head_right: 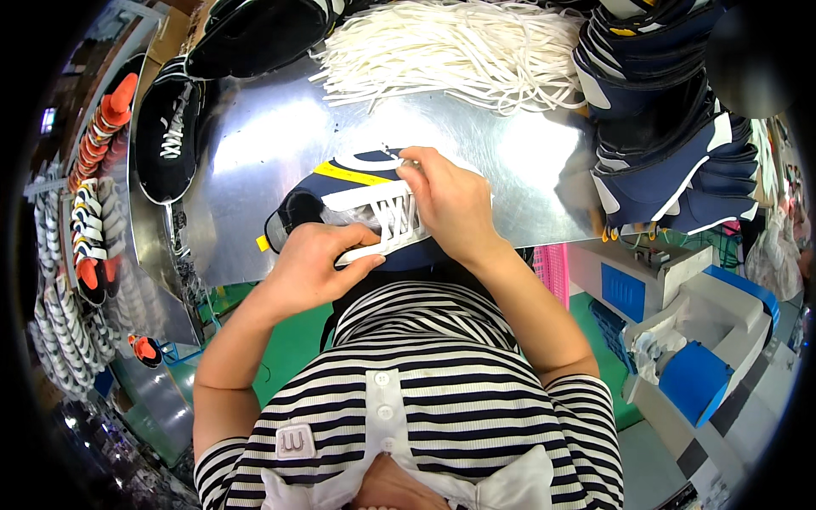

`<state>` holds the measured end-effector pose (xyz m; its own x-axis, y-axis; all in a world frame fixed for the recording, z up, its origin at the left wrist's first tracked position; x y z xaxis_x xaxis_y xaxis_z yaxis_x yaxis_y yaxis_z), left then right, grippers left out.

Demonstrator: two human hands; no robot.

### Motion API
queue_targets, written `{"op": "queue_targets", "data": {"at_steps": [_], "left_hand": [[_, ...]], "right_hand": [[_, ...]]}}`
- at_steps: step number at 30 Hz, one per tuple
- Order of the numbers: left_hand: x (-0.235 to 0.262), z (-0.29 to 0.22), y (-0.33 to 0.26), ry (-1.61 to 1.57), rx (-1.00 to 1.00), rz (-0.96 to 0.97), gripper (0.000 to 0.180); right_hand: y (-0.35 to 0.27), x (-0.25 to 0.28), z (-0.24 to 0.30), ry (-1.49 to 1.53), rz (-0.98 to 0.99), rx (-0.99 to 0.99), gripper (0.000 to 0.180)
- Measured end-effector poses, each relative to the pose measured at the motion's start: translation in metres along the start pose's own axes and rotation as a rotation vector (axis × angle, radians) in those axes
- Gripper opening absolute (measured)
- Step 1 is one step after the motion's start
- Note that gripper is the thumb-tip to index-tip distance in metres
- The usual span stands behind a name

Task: The person threads white shoelaces through the eyelets of a blue and white sneaker. They pull the laces through the holes and arrange them across the top of the shoe.

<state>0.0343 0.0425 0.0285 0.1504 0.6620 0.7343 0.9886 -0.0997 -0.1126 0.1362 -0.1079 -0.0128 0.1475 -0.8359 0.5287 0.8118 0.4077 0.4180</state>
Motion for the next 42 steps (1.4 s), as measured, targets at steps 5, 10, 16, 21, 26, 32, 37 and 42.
{"op": "queue_targets", "data": {"at_steps": [5, 10, 16, 21, 26, 32, 37, 42], "left_hand": [[0.005, 0.0, -0.009, 0.181, -0.11, -0.025, 0.026], [0.003, -0.005, -0.065, 0.25, -0.394, -0.671, 0.042], [-0.073, 0.04, -0.097, -1.333, 0.549, -0.826, 0.055], [-0.004, 0.037, -0.08, -1.797, 0.328, -0.724, 0.044], [0.14, 0.034, -0.086, -0.432, 0.328, -1.053, 0.034], [0.207, 0.256, 0.013, 0.573, 0.322, -0.948, 0.045], [0.193, 0.241, 0.03, 0.398, 0.296, -0.904, 0.054], [0.191, 0.088, 0.071, 0.667, -0.151, -0.946, 0.083]], "right_hand": [[-0.003, 0.001, -0.008, 0.063, -0.039, -0.169, 0.017], [-0.011, 0.016, -0.017, 0.403, -0.022, -0.405, 0.017], [-0.015, -0.001, -0.002, 0.453, 0.107, -0.416, 0.023], [0.006, -0.03, 0.022, 0.926, 0.275, -0.62, 0.018], [0.0, -0.028, -0.007, 0.675, 0.16, -0.521, 0.014], [0.012, -0.02, 0.001, 0.299, 0.18, -0.288, 0.01], [0.011, 0.008, -0.027, 0.19, 0.046, -0.301, 0.009], [0.019, 0.0, -0.054, 0.255, 0.106, -0.501, 0.011]]}}
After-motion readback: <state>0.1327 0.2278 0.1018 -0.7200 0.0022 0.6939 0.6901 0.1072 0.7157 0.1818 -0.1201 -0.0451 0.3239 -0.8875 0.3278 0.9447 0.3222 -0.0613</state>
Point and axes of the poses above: each hand's wrist, its own y-axis towards the middle knuckle, its own x-axis out of the back of the hand, z = x × y, the point moved 4 cm from there along y, towards the middle knuckle, and after that the axes turned 7 degrees about -z, right-handed, at the moved point
